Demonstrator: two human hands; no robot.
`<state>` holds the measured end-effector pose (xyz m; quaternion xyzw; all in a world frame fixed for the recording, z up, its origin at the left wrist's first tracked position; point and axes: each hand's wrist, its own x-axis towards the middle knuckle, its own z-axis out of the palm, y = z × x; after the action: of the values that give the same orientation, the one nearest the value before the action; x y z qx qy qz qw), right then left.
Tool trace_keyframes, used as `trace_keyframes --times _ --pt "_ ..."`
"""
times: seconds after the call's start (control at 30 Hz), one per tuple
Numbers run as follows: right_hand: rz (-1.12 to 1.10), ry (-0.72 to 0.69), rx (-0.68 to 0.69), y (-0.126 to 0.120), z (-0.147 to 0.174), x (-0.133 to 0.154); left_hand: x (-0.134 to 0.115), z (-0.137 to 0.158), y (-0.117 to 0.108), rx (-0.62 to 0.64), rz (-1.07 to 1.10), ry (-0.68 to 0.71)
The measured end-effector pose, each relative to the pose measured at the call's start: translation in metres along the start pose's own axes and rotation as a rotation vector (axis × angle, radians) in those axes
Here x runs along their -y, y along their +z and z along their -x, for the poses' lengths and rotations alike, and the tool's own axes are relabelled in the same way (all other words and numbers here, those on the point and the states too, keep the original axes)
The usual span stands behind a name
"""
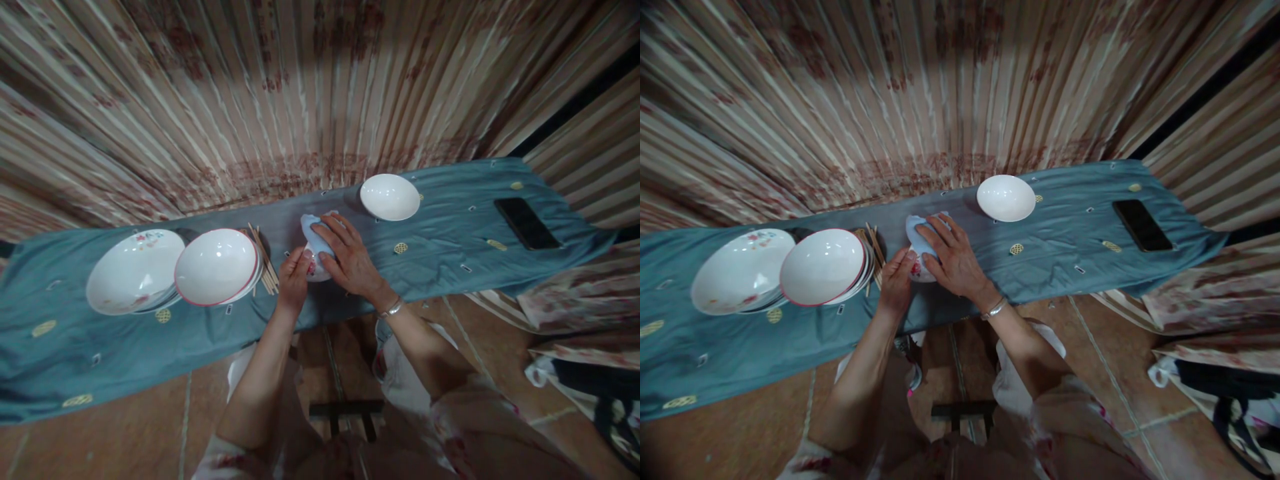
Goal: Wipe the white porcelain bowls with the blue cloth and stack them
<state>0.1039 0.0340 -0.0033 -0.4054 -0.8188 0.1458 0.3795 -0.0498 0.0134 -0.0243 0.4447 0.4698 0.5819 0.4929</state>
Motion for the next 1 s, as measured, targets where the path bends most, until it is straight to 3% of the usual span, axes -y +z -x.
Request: trace_keyframes --times 0.27,0.6,1.0 --pt "-0.069 -0.009 -0.071 -0.001 -0.003 -0.008 -0.007 0.000 0.000 -0.007 -0.010 -0.059" --pt "-0.213 0.131 -0.108 0.006 0.004 -0.022 -0.001 -0.002 -0.004 -0.012 0.001 -0.042" --pt "-0.569 0.447 -0.169 0.017 0.004 -0.038 0.002 -0.005 -0.006 -0.048 0.079 -0.070"
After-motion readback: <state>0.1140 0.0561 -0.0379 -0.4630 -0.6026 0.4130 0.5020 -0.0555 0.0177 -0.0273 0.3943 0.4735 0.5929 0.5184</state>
